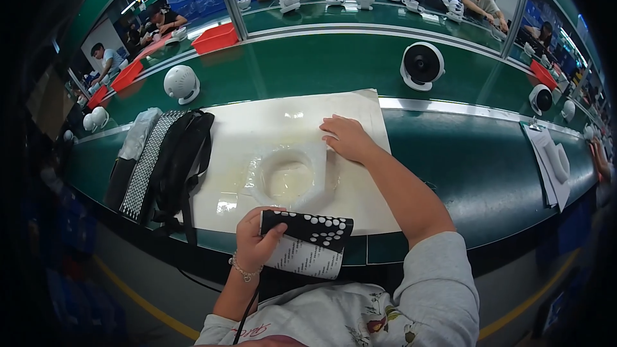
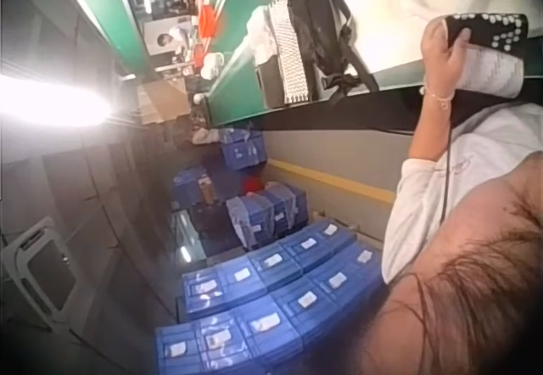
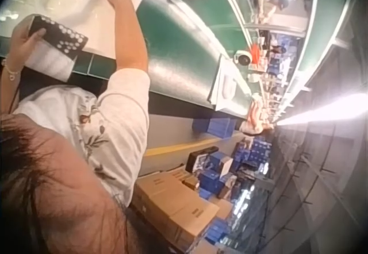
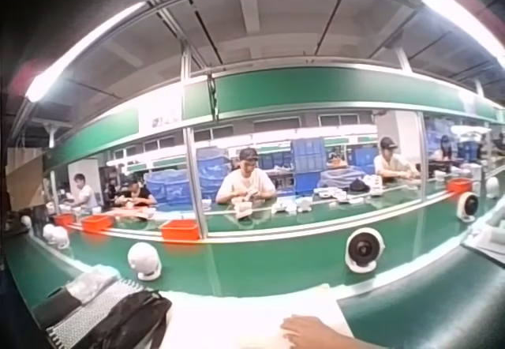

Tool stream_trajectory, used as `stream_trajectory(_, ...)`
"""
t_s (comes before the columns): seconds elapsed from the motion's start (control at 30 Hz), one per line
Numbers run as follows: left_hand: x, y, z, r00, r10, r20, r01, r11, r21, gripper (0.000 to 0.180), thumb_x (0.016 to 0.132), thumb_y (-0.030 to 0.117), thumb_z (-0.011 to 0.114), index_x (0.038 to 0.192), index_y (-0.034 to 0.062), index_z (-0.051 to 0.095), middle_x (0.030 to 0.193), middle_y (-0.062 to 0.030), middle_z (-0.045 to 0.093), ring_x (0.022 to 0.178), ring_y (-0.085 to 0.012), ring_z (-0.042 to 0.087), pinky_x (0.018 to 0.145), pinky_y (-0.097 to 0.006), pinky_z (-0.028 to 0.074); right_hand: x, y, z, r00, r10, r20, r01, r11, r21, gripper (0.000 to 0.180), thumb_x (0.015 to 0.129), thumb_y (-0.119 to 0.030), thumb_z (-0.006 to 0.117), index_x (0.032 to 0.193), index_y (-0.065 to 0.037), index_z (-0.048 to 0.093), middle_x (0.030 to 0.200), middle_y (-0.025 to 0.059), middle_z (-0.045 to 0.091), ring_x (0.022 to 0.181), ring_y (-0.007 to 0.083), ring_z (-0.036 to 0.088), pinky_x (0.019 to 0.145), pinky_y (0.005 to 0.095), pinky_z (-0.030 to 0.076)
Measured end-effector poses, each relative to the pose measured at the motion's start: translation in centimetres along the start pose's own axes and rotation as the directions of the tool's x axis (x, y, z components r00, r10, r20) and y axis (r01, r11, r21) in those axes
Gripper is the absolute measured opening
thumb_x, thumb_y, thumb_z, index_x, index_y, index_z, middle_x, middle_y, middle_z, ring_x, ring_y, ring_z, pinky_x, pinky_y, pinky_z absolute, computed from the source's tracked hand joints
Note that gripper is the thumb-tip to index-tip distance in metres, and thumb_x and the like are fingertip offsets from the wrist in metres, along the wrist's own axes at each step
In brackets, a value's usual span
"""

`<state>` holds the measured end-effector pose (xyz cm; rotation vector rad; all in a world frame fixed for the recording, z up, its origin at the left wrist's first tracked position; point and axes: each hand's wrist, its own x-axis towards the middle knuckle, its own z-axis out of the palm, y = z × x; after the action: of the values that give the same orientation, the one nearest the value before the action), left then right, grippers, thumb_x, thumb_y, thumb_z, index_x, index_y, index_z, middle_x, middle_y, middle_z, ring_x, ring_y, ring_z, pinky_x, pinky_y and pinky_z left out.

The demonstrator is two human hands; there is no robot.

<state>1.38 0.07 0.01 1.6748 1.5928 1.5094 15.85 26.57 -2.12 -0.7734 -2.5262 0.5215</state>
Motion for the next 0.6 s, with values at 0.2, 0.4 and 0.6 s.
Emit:
stream_trajectory(0.2, 0.0, 0.5, -0.1, 1.0, -0.02, 0.014, 0.02, 1.0, -0.009, 0.019, 0.071, 0.006, 0.067, 0.088, -0.001, 0.064, 0.09, -0.0117, 0.062, 0.08, -0.0211, 0.06, 0.071, -0.028, 0.047, 0.1, 0.2, 0.2, 1.0, -0.026, 0.016, 0.027, 0.999, -0.023, 0.03, 0.084, -0.021, 0.053, 0.11, -0.006, 0.057, 0.125, 0.0109, 0.049, 0.123, 0.0275, 0.037, 0.101, 0.036, 0.029)
stream_trajectory(0.4, 0.1, 0.4, 0.0, 1.0, -0.006, 0.001, 0.006, 1.0, 0.004, 0.018, 0.072, 0.005, 0.066, 0.088, -0.0018, 0.063, 0.088, -0.011, 0.062, 0.076, -0.0178, 0.059, 0.067, -0.026, 0.046, 0.2, 1.0, 0.7, 0.998, -0.055, 0.006, 0.055, 0.998, -0.044, 0.03, 0.085, -0.025, 0.051, 0.11, -0.008, 0.056, 0.124, 0.0093, 0.05, 0.122, 0.0268, 0.038, 0.099, 0.0363, 0.029)
stream_trajectory(0.6, 0.2, 0.4, 0.1, 0.999, 0.032, -0.004, -0.032, 0.999, 0.004, 0.017, 0.073, 0.005, 0.065, 0.089, -0.0025, 0.063, 0.084, -0.0097, 0.06, 0.069, -0.0143, 0.057, 0.062, -0.024, 0.045, 0.1, 1.0, 0.6, 0.999, -0.038, 0.009, 0.038, 0.999, -0.037, 0.031, 0.085, -0.025, 0.051, 0.111, -0.009, 0.056, 0.125, 0.009, 0.049, 0.124, 0.0259, 0.036, 0.1, 0.0362, 0.028)
